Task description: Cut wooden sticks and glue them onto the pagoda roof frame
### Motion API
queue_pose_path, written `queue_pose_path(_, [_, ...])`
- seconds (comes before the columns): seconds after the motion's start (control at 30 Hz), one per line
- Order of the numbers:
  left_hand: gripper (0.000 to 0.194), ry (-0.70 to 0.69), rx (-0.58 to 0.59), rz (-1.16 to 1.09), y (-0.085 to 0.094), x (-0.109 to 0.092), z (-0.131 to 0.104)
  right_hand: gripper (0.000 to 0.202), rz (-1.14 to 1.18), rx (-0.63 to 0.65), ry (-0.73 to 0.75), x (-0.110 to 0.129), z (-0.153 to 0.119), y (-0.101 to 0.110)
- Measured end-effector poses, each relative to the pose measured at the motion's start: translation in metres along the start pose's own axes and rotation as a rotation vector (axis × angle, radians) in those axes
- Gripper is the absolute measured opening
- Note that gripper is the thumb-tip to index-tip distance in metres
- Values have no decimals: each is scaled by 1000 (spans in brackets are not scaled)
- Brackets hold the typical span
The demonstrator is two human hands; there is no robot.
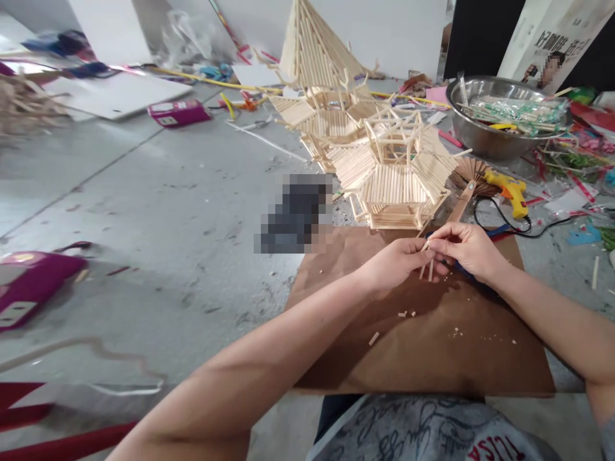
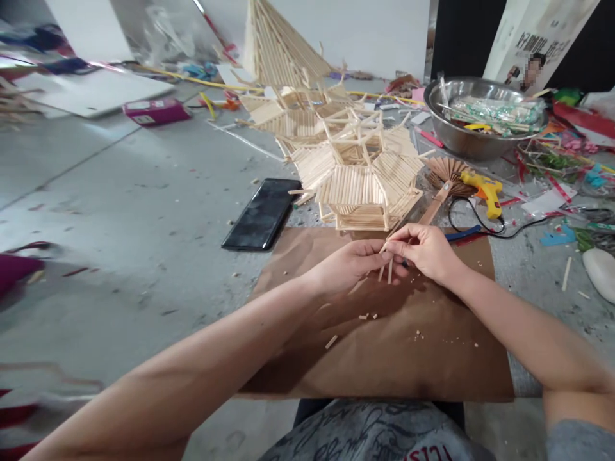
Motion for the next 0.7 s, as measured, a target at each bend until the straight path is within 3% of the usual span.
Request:
queue_pose_path(0.13, [16,-88,-104,-50,3,-2,0,35,-230,-64,150,7,-3,1])
queue_pose_path(0.23, [13,-125,-182,-128,3,-3,-3,60,-430,-84,309,9,-15,-3])
queue_pose_path(0.33, [11,-131,-170,-184,-4,-2,-6,80,-623,-70,404,7,-26,-13])
queue_pose_path(0.57, [15,-167,-198,-188,-19,12,-7,67,-790,-202,456,-3,-32,-20])
queue_pose_path(0.7, [15,-140,-184,-232,-20,18,-5,66,-861,-280,575,-9,-31,-19])
Point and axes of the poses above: each hand's wrist, its own z-axis towards the middle knuckle, its own y-axis out of the back of the hand, x = y × z, the point moved 4 cm from there along z, towards the middle knuckle, and after that the axes turned 10 degrees about -y, right-handed, at the moved point
